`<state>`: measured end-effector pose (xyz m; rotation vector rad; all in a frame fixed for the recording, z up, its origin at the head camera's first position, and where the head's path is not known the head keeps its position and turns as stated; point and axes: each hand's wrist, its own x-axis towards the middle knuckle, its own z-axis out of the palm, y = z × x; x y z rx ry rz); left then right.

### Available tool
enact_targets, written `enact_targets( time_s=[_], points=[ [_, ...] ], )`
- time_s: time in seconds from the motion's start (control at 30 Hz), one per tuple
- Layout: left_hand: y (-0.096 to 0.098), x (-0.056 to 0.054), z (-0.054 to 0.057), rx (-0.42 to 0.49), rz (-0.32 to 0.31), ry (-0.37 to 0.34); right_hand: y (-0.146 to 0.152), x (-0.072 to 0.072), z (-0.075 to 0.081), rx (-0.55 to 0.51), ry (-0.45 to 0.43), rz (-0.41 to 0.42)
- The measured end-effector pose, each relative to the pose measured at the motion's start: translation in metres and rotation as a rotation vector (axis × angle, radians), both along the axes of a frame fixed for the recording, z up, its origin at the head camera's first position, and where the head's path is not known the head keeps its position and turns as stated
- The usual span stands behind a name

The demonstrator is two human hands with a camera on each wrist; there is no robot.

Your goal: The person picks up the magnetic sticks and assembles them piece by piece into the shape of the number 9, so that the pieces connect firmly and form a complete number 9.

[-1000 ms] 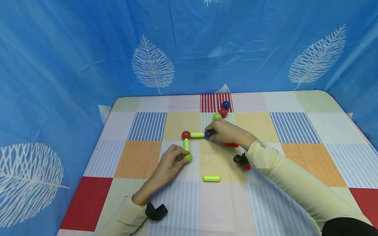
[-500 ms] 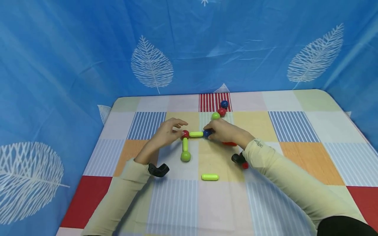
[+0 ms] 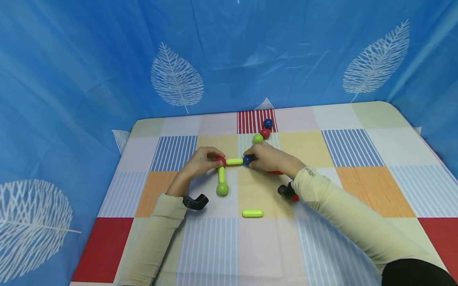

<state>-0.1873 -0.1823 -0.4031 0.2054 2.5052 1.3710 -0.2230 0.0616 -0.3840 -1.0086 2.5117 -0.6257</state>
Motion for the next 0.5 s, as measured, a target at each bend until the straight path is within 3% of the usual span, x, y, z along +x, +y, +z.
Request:
enact_targets(
  time_s=[0.2,0.5],
  points=[
    [-0.0035,0.0005,-0.0002,0.018,0.036,-0.035,-0.0030,0.0003,-0.0009,0.020,-0.003,-0.017],
    [-0.0005,-0.0029,0.0007,-0.008,0.051,-0.018,0.0046,0.0036,-0.0021,-0.019,0.012,-0.054]
  ],
)
